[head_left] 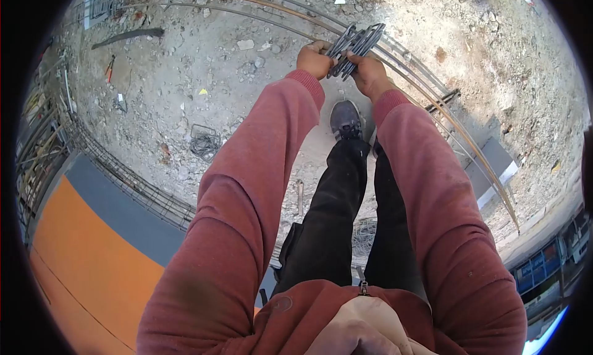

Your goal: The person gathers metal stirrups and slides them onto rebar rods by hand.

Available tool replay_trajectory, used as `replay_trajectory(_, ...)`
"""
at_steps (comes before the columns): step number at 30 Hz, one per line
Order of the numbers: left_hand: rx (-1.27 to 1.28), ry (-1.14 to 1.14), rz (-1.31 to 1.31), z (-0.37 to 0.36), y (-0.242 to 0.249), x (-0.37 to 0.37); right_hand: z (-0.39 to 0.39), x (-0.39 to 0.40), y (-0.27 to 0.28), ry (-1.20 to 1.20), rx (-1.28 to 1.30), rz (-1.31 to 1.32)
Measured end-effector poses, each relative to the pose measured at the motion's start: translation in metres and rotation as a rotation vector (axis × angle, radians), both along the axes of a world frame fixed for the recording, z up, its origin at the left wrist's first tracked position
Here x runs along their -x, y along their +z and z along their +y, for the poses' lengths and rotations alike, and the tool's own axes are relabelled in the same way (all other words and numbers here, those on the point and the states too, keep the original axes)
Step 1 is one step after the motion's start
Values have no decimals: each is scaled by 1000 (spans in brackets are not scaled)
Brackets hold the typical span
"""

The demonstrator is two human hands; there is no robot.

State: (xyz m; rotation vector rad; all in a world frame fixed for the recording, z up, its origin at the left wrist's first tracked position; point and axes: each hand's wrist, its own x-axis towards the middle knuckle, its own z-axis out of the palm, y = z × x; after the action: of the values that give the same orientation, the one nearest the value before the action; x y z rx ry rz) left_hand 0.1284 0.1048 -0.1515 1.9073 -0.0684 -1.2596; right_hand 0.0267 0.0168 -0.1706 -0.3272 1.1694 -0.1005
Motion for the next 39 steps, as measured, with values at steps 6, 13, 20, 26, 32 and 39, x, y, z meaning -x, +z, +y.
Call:
replay_trajectory(6,143,377,310,4,-7,-18,-2,-34,-1,54,79,51)
replay_trajectory(13,50,172,354,-9,-14,-19,-7,-18,-14,126,40,220)
replay_trajectory(20,111,71,290,-23,-27,-13,-10,-13,-25,40,19,290)
replay_trajectory(26,18,-96,-193,-2,-39,-15,-10,-3,-10,-4,92,306)
replay_trajectory(32,-74,-317,-830,12,-31,-6,-2,-5,-8,-10,189,367)
replay_trajectory(39,-241,-308,-677,29,-13,-20,15,-2,-10,117,336,677)
